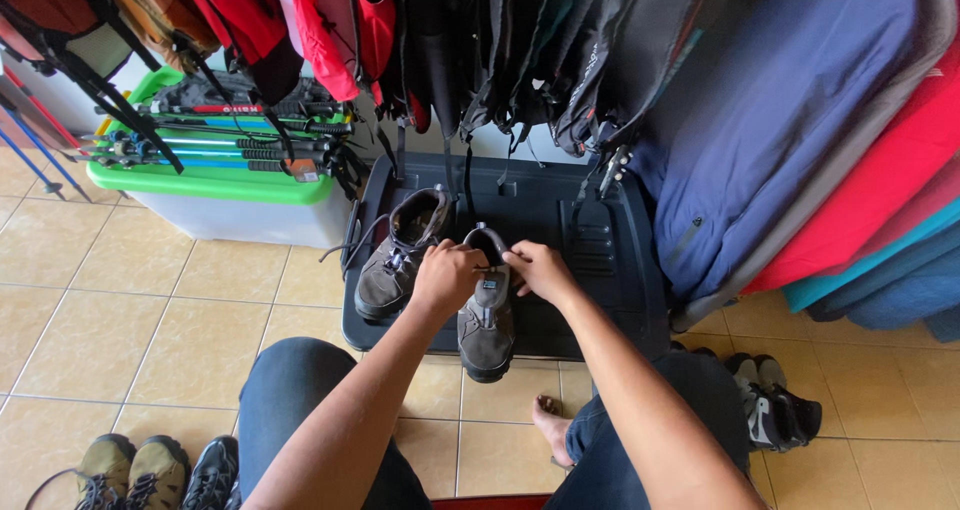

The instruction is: The person laces up several pairs of hiking boots and athletic shoes by hand, pulling the laces through the eyelets and tightening them.

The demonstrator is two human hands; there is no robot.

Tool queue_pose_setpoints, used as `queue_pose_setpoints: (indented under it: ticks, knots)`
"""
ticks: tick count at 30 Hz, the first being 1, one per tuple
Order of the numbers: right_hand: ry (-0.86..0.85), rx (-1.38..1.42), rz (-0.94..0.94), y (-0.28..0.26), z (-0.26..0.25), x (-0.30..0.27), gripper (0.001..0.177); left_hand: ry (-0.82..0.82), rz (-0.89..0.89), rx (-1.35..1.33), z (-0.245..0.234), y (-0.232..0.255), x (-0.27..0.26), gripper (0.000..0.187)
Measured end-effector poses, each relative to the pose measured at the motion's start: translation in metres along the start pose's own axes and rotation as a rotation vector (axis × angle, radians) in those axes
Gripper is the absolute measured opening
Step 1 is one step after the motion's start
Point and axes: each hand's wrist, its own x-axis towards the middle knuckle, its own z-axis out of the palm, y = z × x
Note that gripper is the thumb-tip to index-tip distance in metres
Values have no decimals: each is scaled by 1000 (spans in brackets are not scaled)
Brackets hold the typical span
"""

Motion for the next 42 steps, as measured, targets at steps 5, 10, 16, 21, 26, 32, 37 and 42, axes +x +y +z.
queue_pose_setpoints:
  ticks: [5, 10, 16, 21, 26, 32, 37, 42]
  knots:
    - [-48, -280, -31, 16, -10, 15, 31, 33, -24, 156, 26, -1, 17, 9]
    - [-108, -302, -18, 7, -17, -6, 31, 59, -75, 206, 34, -4, 24, 10]
    - [-27, -703, -94, -22, -18, -17, 36, 144, 51, 58, 29, 1, 16, 10]
    - [-125, -889, -304, -42, -3, -23, 45, 140, 13, 50, 27, -2, 10, 9]
    - [-95, -1109, -328, -36, 9, -9, 27, 34, -150, -166, -18, 21, -10, 56]
    - [-63, -1251, -287, -18, 37, 16, 16, -218, -331, -350, -40, 38, -46, 116]
    - [-18, -1285, -242, -30, 44, 19, 20, -225, -359, -303, -41, 41, -52, 114]
    - [-49, -816, -477, -55, 18, 16, 51, -245, -360, -301, -53, 50, -49, 123]
